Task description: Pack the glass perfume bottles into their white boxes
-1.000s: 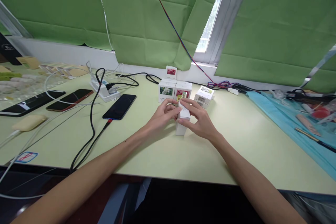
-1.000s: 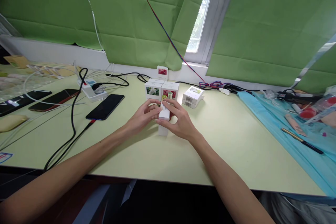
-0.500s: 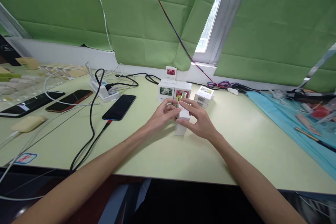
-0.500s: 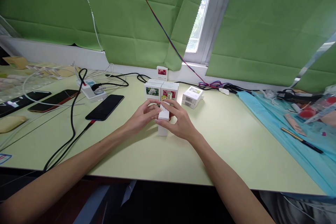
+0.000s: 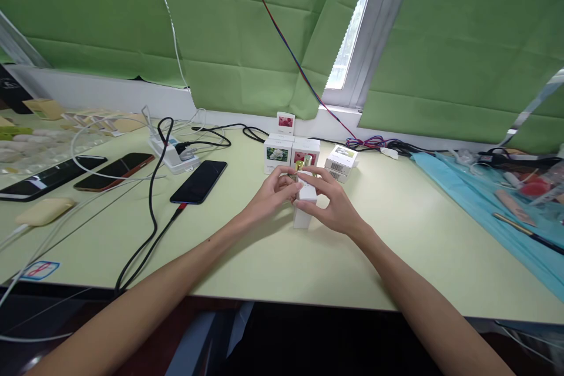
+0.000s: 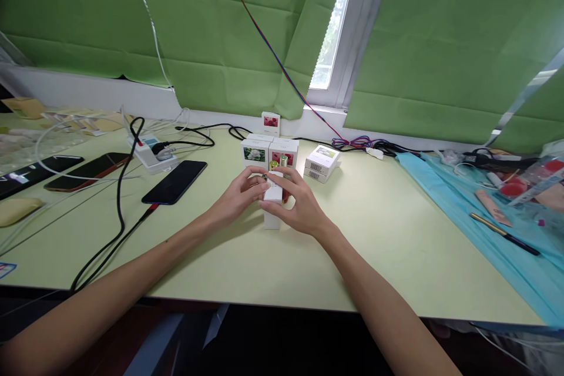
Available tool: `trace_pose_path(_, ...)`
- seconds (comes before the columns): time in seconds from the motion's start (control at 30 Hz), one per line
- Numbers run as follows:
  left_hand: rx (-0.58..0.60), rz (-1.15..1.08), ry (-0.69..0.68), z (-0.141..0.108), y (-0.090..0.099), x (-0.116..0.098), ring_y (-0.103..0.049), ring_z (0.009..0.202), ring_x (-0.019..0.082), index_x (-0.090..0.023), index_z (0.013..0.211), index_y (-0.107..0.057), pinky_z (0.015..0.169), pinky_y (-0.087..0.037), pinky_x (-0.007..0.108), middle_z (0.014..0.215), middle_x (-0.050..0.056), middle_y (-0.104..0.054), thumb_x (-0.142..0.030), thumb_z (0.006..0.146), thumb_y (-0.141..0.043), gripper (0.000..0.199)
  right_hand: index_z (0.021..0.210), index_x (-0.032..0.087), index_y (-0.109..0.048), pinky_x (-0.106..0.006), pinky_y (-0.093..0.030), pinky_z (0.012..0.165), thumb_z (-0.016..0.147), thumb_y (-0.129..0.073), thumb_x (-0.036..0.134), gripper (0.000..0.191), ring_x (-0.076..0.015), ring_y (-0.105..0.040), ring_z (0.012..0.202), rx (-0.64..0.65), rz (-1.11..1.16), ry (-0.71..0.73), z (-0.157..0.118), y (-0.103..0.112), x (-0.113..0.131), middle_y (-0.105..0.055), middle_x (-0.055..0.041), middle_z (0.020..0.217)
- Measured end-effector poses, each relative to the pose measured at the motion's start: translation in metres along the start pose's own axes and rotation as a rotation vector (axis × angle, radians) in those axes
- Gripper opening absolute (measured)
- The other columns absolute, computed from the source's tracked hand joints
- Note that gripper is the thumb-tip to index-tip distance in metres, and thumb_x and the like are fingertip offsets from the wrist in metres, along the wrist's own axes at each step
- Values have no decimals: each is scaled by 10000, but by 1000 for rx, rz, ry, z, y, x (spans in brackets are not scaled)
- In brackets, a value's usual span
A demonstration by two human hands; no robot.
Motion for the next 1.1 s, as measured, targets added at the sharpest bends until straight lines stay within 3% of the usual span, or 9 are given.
trace_pose_path(0.4, -31, 153, -55, 0, -2, -3, -600, 759, 142, -240, 1139, -503, 760, -477, 295, 813, -42, -527, -445, 919, -616, 321, 1461, 339, -525, -410, -618, 851, 898, -725, 447, 607, -260, -621, 1123, 89, -23, -73, -4, -4, -5, -533, -109, 1386)
trace_pose_path(0.53, -30, 152, -58, 0, -2, -4, -601, 748, 144, -243, 1141, -501, 759, -486, 298, 803, -43, -530, -441, 918, -613, 318, 1489, 329, -459, -424, -617, 822, 882, -740, 465, 682, -277, -607, 1133, 125, -57, -36, -3, -6, -7, -578, -110, 1313)
trace_pose_path(0.83, -57, 289, -149, -5, -4, -6, -567, 840, 161, -242, 1230, -487, 758, -485, 295, 893, -8, -528, -440, 965, -546, 336, 1517, 326, -393, -440, -618, 822, 868, -755, 418, 748, -300, -597, 1185, 154, -53, -69, -4, -8, -7, -537, -127, 1380)
trace_pose_path(1.1, -135, 619, -266, -14, -12, -16, -583, 902, 206, -249, 1335, -441, 728, -484, 321, 999, 37, -563, -505, 821, -733, 645, 1487, 289, -414, -428, -619, 827, 801, -768, 266, 773, -287, -594, 1147, 65, -33, -74, -3, -12, -9, -541, -138, 1330)
Point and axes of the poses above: each hand's wrist, its own z-axis towards the middle knuckle, its own y-axis out of the back of the hand, x = y × z, the point moved 4 cm from there along z, towards the middle knuckle
